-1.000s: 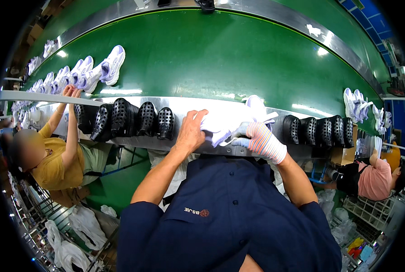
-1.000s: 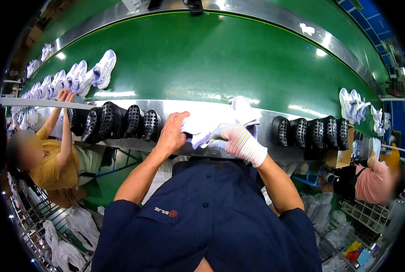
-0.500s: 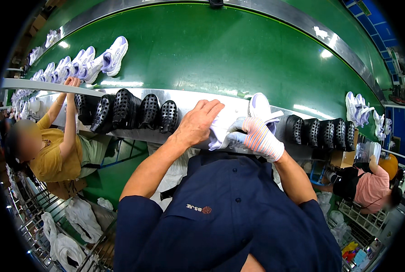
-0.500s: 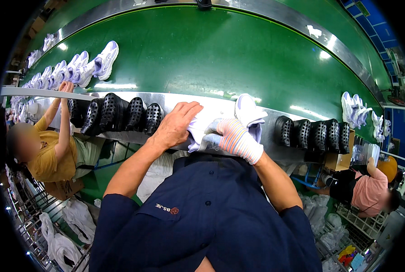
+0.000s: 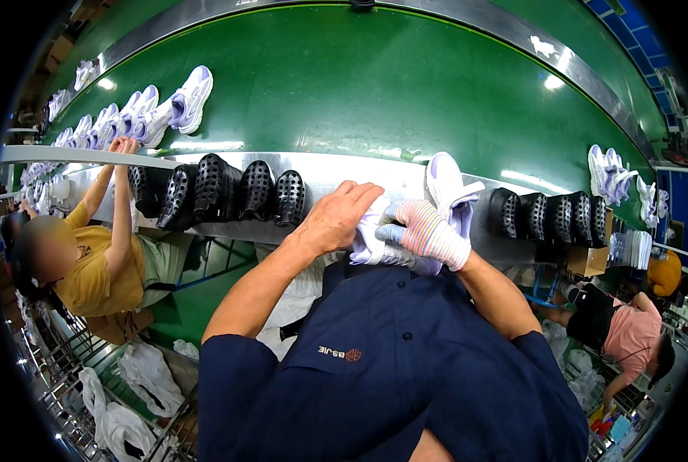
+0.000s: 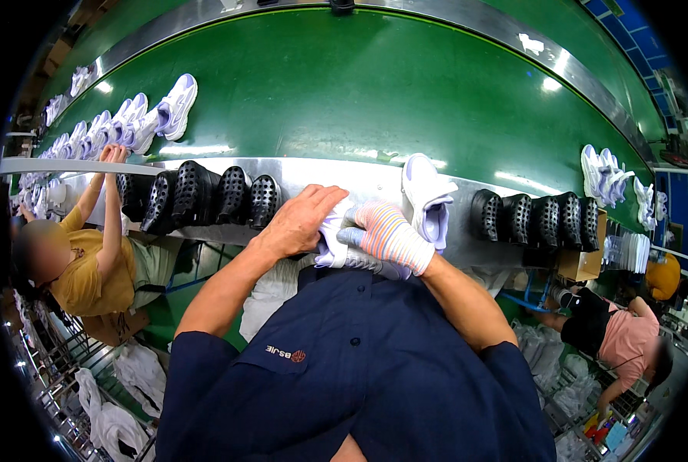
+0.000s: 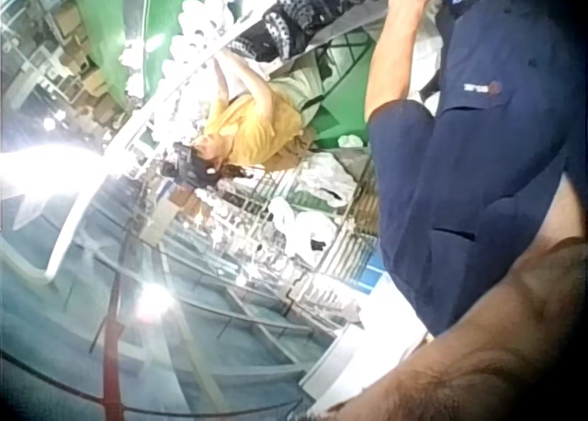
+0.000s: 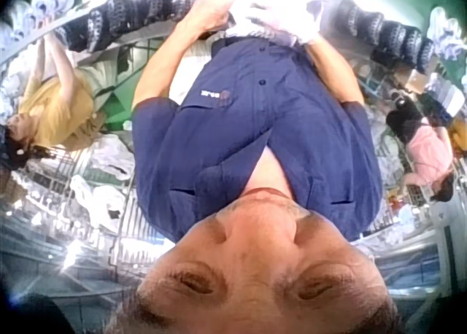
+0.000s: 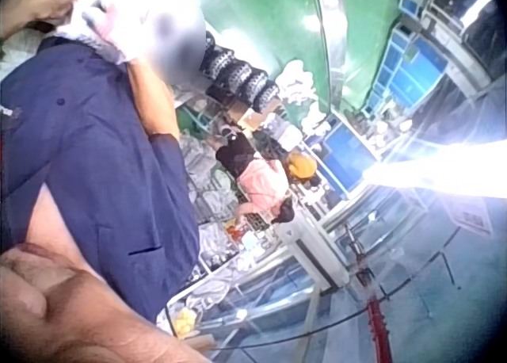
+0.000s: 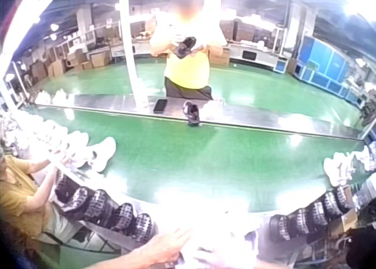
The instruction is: The person picks up shoes from an assembly line one at a time, turns them over to look at the soles, and places them back onto the conveyor belt.
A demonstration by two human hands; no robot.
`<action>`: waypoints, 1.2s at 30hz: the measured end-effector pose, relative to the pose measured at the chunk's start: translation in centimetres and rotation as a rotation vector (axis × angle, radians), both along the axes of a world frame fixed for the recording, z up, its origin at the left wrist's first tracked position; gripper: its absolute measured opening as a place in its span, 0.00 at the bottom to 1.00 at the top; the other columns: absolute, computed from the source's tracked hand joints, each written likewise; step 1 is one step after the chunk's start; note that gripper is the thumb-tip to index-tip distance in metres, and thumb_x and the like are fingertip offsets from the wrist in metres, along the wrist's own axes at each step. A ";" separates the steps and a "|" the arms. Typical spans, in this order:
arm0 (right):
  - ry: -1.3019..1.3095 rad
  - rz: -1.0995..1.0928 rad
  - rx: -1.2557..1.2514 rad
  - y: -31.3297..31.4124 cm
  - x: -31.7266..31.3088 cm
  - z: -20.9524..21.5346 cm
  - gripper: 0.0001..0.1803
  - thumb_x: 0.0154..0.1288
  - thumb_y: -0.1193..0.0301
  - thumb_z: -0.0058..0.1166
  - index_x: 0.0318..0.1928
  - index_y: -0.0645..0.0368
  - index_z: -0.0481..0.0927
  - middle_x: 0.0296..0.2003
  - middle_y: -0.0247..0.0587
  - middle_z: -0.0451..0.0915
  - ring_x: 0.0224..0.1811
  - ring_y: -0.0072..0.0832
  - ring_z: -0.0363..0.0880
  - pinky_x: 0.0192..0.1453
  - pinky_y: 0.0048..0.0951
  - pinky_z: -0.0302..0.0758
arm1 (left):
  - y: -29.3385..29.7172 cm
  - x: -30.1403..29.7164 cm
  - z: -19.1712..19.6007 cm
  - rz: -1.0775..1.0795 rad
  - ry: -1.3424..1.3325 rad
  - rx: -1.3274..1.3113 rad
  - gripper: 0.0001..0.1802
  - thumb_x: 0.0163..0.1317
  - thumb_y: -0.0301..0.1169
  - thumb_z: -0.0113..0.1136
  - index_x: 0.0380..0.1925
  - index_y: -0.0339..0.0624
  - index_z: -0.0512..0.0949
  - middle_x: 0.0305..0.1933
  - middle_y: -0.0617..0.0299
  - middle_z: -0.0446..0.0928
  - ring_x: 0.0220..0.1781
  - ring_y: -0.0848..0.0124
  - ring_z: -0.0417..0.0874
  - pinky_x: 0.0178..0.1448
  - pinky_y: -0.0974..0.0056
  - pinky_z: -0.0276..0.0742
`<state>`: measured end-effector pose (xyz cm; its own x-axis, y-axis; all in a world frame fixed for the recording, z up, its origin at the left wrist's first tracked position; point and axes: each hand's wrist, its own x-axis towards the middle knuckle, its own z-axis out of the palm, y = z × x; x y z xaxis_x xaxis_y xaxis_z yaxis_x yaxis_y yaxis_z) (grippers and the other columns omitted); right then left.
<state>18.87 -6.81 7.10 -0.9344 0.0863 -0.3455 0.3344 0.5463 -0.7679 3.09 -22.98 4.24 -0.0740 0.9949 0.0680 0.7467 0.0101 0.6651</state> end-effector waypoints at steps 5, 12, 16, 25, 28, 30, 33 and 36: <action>-0.038 -0.047 0.030 -0.9 0.3 -0.2 0.19 0.64 0.53 0.65 0.35 0.57 0.87 0.28 0.53 0.84 0.32 0.51 0.84 0.39 0.46 0.78 | -0.3 0.0 0.6 0.041 -0.054 -0.049 0.42 0.43 0.13 0.61 0.65 0.35 0.70 0.62 0.46 0.77 0.62 0.46 0.77 0.65 0.52 0.78; -0.217 -0.112 0.229 -1.9 0.3 -0.6 0.19 0.62 0.55 0.70 0.35 0.60 0.86 0.28 0.53 0.84 0.32 0.50 0.84 0.40 0.44 0.79 | -1.4 0.2 0.4 0.096 -0.142 -0.103 0.42 0.43 0.16 0.60 0.66 0.40 0.70 0.61 0.45 0.78 0.63 0.46 0.77 0.64 0.51 0.78; -0.024 -0.240 0.391 -3.1 0.0 -0.7 0.16 0.63 0.58 0.66 0.37 0.60 0.86 0.31 0.53 0.84 0.36 0.51 0.84 0.43 0.45 0.79 | -2.7 0.9 -1.1 0.284 -0.164 -0.138 0.39 0.49 0.19 0.59 0.66 0.42 0.70 0.58 0.41 0.80 0.61 0.42 0.79 0.64 0.48 0.77; -0.033 -0.931 0.589 4.8 12.2 -4.6 0.17 0.65 0.72 0.61 0.53 0.62 0.81 0.44 0.55 0.84 0.47 0.46 0.85 0.55 0.40 0.80 | -2.4 2.2 -9.1 0.732 -0.247 -0.521 0.30 0.65 0.40 0.60 0.65 0.39 0.72 0.52 0.36 0.81 0.55 0.38 0.83 0.60 0.42 0.77; -0.133 -1.009 0.666 4.7 14.0 -9.1 0.24 0.61 0.63 0.66 0.54 0.64 0.79 0.48 0.59 0.82 0.51 0.52 0.83 0.57 0.43 0.79 | -1.0 2.8 -7.6 0.704 -0.159 -0.473 0.26 0.67 0.36 0.61 0.62 0.34 0.73 0.51 0.37 0.81 0.53 0.37 0.81 0.57 0.41 0.77; -0.267 -0.916 0.547 3.3 12.9 -11.1 0.23 0.60 0.61 0.67 0.47 0.64 0.79 0.42 0.59 0.84 0.46 0.55 0.84 0.54 0.45 0.80 | -1.0 4.1 -5.3 0.748 0.058 -0.315 0.24 0.65 0.33 0.62 0.60 0.34 0.74 0.50 0.39 0.81 0.51 0.39 0.80 0.55 0.41 0.77; -0.276 -0.964 0.253 -0.1 9.6 -9.9 0.23 0.59 0.59 0.64 0.44 0.68 0.79 0.41 0.67 0.83 0.50 0.59 0.83 0.56 0.49 0.78 | -0.7 5.9 -2.2 0.662 0.193 0.059 0.16 0.61 0.26 0.64 0.49 0.37 0.78 0.41 0.47 0.78 0.43 0.46 0.79 0.49 0.46 0.77; -0.385 -0.961 0.201 -0.2 8.9 -10.3 0.28 0.58 0.55 0.67 0.45 0.69 0.79 0.43 0.65 0.84 0.51 0.58 0.83 0.55 0.47 0.79 | -0.3 7.5 -3.1 0.582 0.132 0.059 0.11 0.61 0.24 0.64 0.44 0.37 0.79 0.39 0.49 0.78 0.43 0.48 0.79 0.48 0.49 0.77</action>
